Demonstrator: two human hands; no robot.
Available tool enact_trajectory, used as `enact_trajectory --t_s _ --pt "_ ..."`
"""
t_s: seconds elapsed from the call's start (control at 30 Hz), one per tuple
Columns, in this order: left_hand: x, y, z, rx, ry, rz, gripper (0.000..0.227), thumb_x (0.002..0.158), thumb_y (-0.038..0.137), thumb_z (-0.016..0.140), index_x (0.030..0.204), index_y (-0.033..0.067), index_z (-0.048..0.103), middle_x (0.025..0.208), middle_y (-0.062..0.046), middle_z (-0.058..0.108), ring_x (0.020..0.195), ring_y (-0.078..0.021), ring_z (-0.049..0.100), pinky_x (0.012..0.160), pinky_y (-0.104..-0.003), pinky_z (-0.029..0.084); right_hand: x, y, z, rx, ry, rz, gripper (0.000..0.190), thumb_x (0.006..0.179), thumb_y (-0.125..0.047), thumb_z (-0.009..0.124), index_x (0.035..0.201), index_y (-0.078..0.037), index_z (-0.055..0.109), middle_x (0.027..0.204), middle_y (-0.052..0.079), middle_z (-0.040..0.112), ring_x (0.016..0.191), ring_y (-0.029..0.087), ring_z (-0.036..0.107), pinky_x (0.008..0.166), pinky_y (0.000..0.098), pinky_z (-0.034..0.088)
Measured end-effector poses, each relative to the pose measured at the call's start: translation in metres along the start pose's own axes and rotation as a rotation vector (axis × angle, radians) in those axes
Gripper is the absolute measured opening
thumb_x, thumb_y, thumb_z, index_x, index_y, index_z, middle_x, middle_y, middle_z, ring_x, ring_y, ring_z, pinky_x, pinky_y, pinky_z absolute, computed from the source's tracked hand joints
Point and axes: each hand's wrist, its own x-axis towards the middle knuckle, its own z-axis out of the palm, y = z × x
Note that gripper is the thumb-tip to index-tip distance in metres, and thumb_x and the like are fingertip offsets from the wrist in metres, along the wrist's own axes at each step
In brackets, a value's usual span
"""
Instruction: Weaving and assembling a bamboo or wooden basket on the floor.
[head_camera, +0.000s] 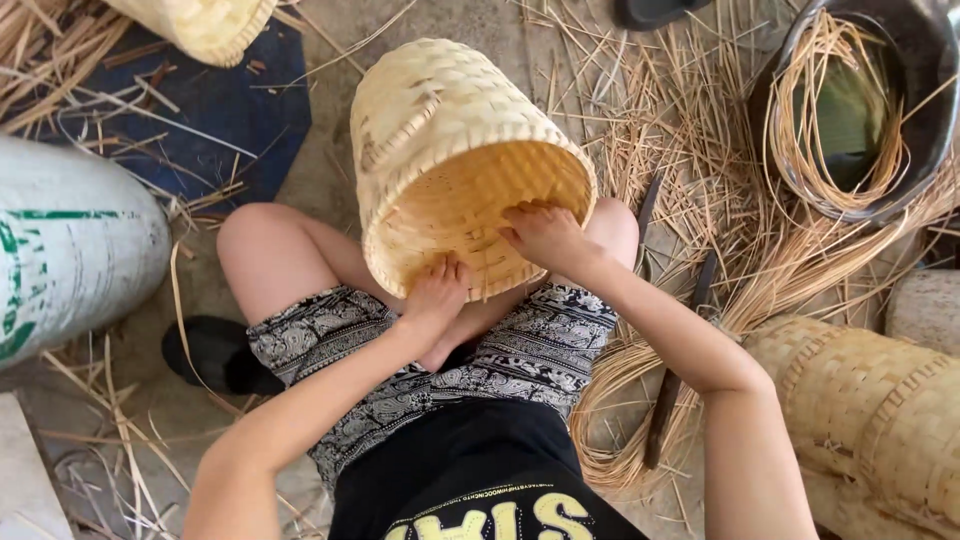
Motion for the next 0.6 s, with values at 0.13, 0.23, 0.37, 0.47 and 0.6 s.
enact_trajectory --t_s 0.13,0.23,0.37,0.47,0.6 --pt "0.016 0.016 -0.039 -0.132 -0.061 -0.137 0.062 0.080 0.008 0.059 0.139 -0.0066 0.047 0.131 -0.025 0.059 0.116 -0.0346 0.058 0.095 -0.045 0.049 -0.009 0.027 0.055 -0.062 0.051 -0.120 0.020 0.091 -0.026 0.068 0.093 -0.006 0.069 0.086 0.012 0.073 0.081 0.032 0.072 0.072 0.0452 0.057" --pt "0.023 0.017 -0.038 -0.260 -0.065 -0.141 0.070 0.076 0.006 0.059 0.143 -0.0069 0.044 0.137 -0.029 0.054 0.123 -0.0374 0.054 0.099 -0.048 0.047 -0.013 0.026 0.061 0.038 0.042 -0.079 0.020 0.096 -0.025 0.067 0.090 -0.006 0.068 0.083 0.012 0.072 0.078 0.032 0.071 0.072 0.0449 0.057" --pt "0.029 0.016 -0.007 -0.330 -0.009 -0.099 0.068 0.076 0.004 0.060 0.141 -0.0088 0.044 0.138 -0.032 0.053 0.127 -0.0403 0.052 0.098 -0.050 0.047 -0.011 0.017 0.048 0.162 0.001 -0.003 0.024 0.097 -0.024 0.068 0.086 -0.004 0.067 0.076 0.015 0.069 0.069 0.033 0.070 0.069 0.0447 0.056" --pt "0.033 0.021 0.002 -0.331 -0.072 -0.114 0.064 0.082 0.002 0.058 0.144 -0.0086 0.044 0.142 -0.030 0.053 0.129 -0.0378 0.054 0.098 -0.050 0.049 -0.008 0.018 0.052 0.233 -0.030 0.076 0.029 0.098 -0.029 0.068 0.084 -0.003 0.067 0.076 0.016 0.069 0.070 0.034 0.069 0.070 0.0462 0.055" --pt "0.047 0.038 -0.008 -0.284 -0.204 -0.128 0.063 0.084 0.003 0.057 0.144 -0.0082 0.041 0.142 -0.029 0.052 0.131 -0.0385 0.053 0.098 -0.050 0.050 0.030 0.028 0.073 0.169 -0.120 0.060 0.031 0.094 -0.033 0.068 0.081 -0.005 0.071 0.077 0.017 0.071 0.074 0.037 0.070 0.069 0.0498 0.055"
